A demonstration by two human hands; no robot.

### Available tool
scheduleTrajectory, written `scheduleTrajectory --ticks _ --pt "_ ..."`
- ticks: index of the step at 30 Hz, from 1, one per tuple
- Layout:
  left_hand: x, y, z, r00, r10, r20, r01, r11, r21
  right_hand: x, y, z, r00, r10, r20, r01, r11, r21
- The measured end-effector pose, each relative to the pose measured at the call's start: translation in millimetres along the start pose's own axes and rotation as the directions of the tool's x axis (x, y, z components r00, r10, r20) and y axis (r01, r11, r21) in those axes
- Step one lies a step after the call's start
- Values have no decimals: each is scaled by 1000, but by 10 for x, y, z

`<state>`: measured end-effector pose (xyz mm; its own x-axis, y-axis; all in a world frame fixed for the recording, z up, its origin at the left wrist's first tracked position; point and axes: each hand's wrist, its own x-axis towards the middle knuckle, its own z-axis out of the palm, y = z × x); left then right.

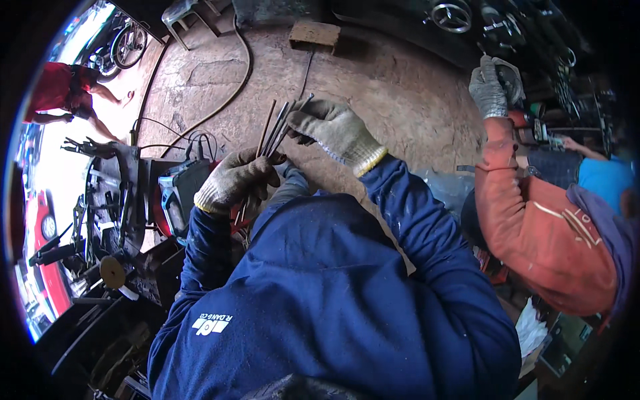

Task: The person bends metal rods and positions them onto a metal frame using pliers and by hand, then secures them with clamps on a fabrication table.

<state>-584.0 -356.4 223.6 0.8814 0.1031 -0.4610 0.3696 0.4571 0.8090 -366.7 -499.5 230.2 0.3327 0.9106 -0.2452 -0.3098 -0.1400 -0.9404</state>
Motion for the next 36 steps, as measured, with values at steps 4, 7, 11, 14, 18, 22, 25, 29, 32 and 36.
scheduleTrajectory --ticks 4,7,11,14,18,22,25,29,32,36 --pt "122 375 -460 999 -15 -42 12 996 -85 802 -127 155 998 64 -9 -64 987 -144" --pt "124 634 -777 991 -27 -128 10 992 -129 1347 -196 327 995 82 61 -76 993 -95" --pt "48 887 -1175 958 -53 -284 38 998 -58 1945 -258 645 982 105 157 -93 992 -85" --pt "43 727 -1467 921 -83 -380 21 986 -164 2347 -282 932 953 146 265 -113 984 -137" --pt "1 699 -1618 851 -35 -524 -108 965 -240 2951 -156 1200 854 323 409 -230 938 -261" --pt "64 867 -1705 738 -106 -666 -134 945 -299 3457 -61 1358 795 308 523 -203 947 -249" --pt "138 906 -1822 700 -24 -713 -204 951 -233 3790 -153 1406 756 277 593 -122 950 -289" --pt "180 1120 -1794 652 -35 -758 -229 943 -240 4148 -434 1469 612 332 718 -101 933 -345" --pt "231 1009 -1782 626 -15 -780 -304 916 -262 4316 -342 1544 548 383 743 -159 920 -357" --pt "183 1019 -1682 539 -87 -838 -279 920 -276 4414 -302 1745 419 464 781 -178 885 -430"
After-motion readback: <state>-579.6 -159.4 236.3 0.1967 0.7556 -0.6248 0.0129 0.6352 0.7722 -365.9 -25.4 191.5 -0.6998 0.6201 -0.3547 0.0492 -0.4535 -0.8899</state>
